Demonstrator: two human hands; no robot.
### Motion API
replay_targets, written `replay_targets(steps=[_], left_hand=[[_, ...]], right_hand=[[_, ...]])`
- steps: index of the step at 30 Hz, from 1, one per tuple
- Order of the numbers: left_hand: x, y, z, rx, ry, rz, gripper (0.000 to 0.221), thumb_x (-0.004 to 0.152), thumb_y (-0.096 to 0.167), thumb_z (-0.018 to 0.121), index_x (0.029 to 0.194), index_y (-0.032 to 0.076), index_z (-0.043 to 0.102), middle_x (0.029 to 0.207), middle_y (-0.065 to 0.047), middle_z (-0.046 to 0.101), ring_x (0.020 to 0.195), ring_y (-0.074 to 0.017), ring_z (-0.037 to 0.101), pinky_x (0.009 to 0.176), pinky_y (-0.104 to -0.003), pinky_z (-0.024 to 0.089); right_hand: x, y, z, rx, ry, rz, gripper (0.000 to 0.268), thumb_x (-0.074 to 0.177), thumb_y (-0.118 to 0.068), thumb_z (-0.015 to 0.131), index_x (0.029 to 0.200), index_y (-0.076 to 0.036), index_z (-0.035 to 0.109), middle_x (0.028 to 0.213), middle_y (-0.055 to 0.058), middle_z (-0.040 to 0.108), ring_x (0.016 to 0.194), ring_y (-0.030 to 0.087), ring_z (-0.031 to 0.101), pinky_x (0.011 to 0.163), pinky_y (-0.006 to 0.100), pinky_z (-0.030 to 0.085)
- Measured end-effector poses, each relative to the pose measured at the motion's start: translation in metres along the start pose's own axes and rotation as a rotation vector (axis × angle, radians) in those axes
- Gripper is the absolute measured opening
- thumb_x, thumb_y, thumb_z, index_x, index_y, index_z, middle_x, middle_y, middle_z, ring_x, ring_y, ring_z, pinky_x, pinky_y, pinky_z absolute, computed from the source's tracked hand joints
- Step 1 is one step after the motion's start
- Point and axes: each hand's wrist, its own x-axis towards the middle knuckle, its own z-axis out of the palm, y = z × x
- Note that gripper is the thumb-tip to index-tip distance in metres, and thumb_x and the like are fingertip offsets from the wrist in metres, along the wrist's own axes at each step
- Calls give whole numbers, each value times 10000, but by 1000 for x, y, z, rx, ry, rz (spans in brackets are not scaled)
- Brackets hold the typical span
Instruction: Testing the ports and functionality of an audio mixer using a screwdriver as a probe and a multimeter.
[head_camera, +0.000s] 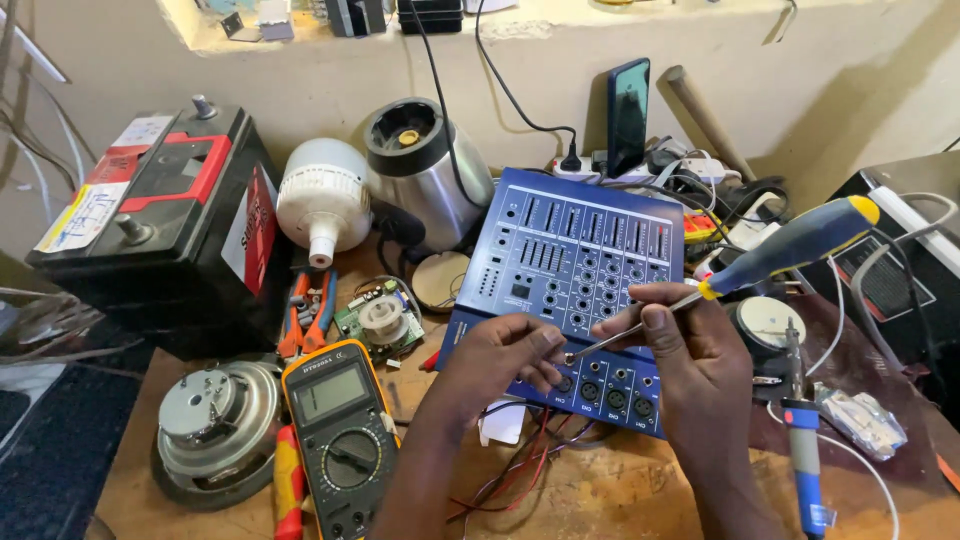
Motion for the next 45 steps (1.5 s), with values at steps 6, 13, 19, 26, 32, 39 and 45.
replay_targets(steps=[6,13,19,26,32,39,45], left_hand=[[18,-19,-17,-276,215,69,282,1125,155,613,994,-67,729,814,-183,719,638,-230,655,552,-308,540],[15,-16,-14,-339,262,60,258,1115,149,636,979,-52,723,801,-168,703,622,-218,639,528,-300,513],[15,-14,-14,-335,257,39,265,1118,157,634,966,-43,717,797,-162,695,628,-221,631,544,-310,520],[12,-12,-14,-298,240,35,260,1118,151,623,982,-46,723,807,-163,699,630,-222,629,547,-310,518],[10,-11,-13,-193,170,27,186,1076,102,630,1003,-30,737,813,-151,698,631,-216,646,552,-310,523],[4,-6,-7,12,13,-70,137,1039,53,621,1060,53,756,740,-75,660,566,-147,583,484,-259,417],[-1,-2,-7,78,-51,-107,114,1026,106,697,1113,91,768,703,-47,633,524,-128,531,478,-263,366]], right_hand=[[-3,1,5,-217,-48,16,213,1099,-114,537,1240,-46,681,953,125,834,888,219,829,868,353,682],[-5,15,8,-323,-127,-31,234,1089,-138,552,1273,-97,689,985,97,852,964,199,842,912,354,694],[-6,13,11,-374,-139,-18,231,1086,-148,558,1269,-116,696,972,72,863,918,188,854,892,348,686],[-7,17,11,-438,-155,-25,241,1073,-155,578,1266,-111,716,983,55,872,930,171,857,872,338,676],[-6,22,8,-508,-256,-33,309,1007,-121,663,1305,-169,727,1035,-2,892,1000,118,855,911,316,656],[-10,43,9,-622,-74,-88,290,856,-380,869,878,-110,765,920,21,861,809,139,827,636,315,623],[-9,32,14,-543,-139,-10,196,887,-250,853,1060,-169,812,1010,6,840,868,131,807,751,298,643]])
